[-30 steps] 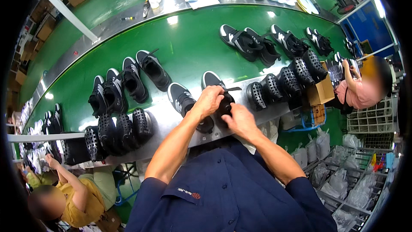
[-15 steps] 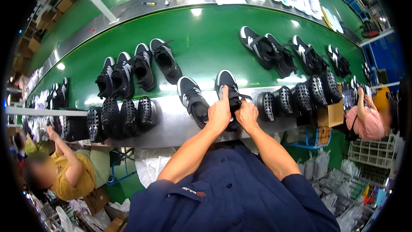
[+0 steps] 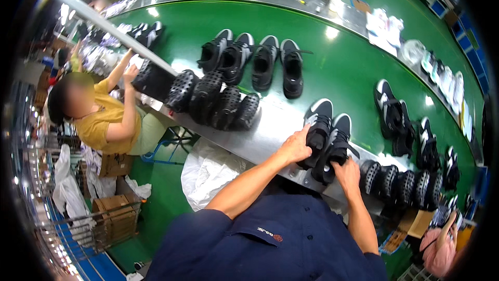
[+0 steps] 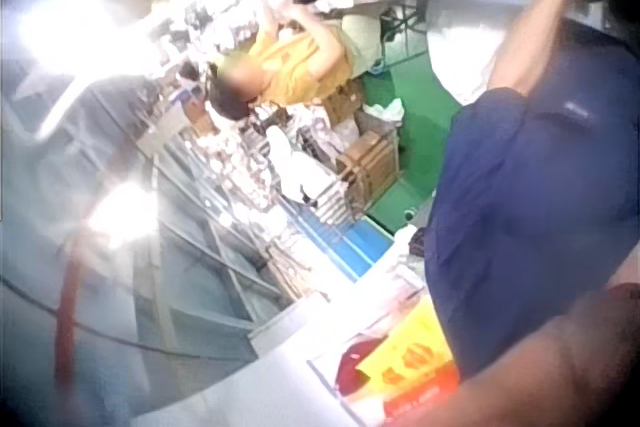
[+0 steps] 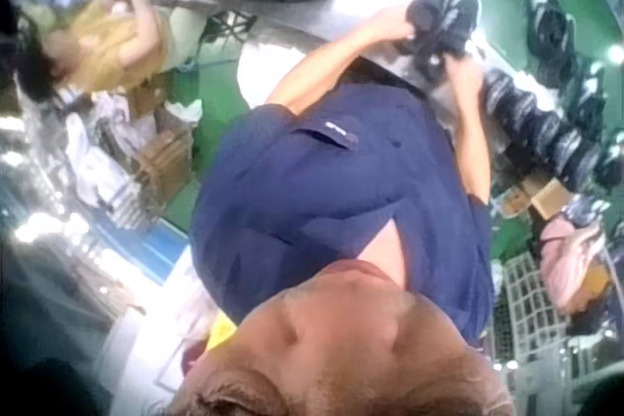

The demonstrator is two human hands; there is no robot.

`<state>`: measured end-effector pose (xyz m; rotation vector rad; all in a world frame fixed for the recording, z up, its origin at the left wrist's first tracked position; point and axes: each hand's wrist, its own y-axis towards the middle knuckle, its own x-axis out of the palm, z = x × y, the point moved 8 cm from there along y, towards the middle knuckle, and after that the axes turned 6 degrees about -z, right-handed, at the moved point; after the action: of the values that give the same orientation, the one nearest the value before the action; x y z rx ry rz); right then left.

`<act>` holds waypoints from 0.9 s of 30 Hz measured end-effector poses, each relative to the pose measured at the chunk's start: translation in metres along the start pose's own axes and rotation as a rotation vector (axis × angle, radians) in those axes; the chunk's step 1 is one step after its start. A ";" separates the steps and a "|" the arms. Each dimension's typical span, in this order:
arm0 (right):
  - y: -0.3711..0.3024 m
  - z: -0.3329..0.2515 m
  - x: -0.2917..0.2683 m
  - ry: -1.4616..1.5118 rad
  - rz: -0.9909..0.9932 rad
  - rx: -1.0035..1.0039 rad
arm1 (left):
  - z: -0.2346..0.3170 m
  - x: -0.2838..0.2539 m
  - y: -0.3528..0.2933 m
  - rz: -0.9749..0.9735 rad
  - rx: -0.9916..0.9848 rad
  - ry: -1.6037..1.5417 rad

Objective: The person attaches velcro straps to black and white sneakers and places insoles inside them before setting them on a metal workbench at a shoe manufacturing line.

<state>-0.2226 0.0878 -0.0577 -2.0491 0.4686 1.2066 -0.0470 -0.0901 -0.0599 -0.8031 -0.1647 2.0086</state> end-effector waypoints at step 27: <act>-0.095 -0.210 -0.008 1.587 -0.581 0.055 | 0.076 -0.137 -0.189 0.603 0.692 0.215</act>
<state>-0.0400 0.0002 0.0535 -2.4308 0.4769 -0.9323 0.0915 -0.0810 0.1428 -0.6387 0.9493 2.2722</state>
